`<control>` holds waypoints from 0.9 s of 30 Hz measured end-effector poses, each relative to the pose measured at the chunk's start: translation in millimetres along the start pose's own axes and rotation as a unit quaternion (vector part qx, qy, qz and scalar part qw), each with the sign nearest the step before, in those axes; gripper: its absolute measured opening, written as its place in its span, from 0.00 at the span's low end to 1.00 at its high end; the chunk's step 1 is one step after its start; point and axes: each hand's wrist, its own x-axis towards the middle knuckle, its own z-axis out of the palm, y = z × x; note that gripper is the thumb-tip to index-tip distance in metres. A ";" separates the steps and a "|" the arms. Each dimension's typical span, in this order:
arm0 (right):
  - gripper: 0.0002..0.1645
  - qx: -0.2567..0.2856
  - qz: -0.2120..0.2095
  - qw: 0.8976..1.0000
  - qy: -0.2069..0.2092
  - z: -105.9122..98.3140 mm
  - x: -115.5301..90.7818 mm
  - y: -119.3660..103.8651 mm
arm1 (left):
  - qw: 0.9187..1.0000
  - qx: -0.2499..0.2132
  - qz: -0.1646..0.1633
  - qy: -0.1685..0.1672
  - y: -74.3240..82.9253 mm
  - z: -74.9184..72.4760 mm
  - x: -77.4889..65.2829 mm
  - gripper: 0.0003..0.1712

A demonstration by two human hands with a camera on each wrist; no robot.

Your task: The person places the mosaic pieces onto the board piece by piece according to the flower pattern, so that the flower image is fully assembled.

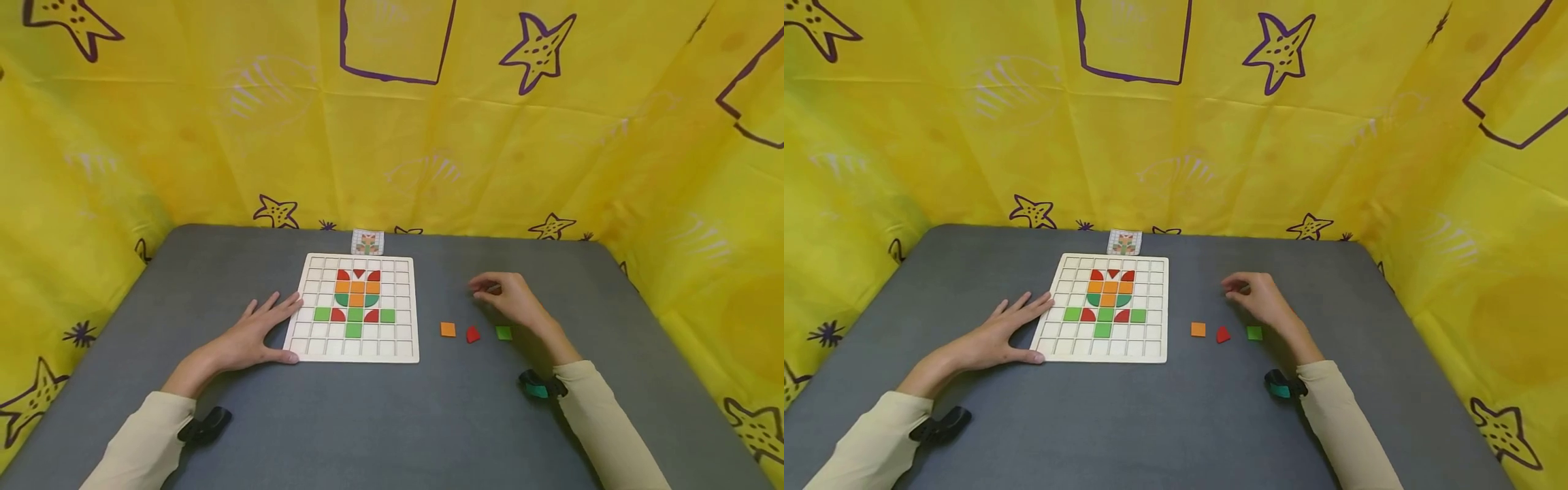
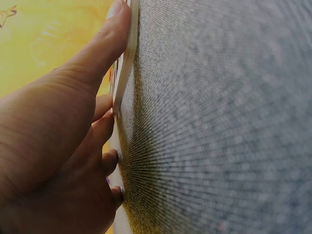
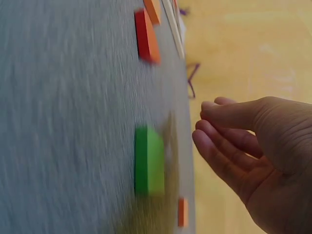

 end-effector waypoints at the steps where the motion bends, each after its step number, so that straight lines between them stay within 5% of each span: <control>1: 0.12 -0.004 0.004 1.000 0.005 -2.9 -0.7 4.4 | 1.000 0.000 -0.001 -0.001 0.5 0.0 0.2 0.62; 11: 0.14 -0.029 0.031 0.998 0.043 -26.9 -12.1 33.4 | 1.000 -0.002 -0.006 0.001 0.8 1.0 -0.3 0.62; 27: 0.16 -0.044 0.057 0.997 0.026 -36.5 -20.8 56.1 | 1.000 -0.004 -0.004 0.001 0.3 1.5 0.1 0.62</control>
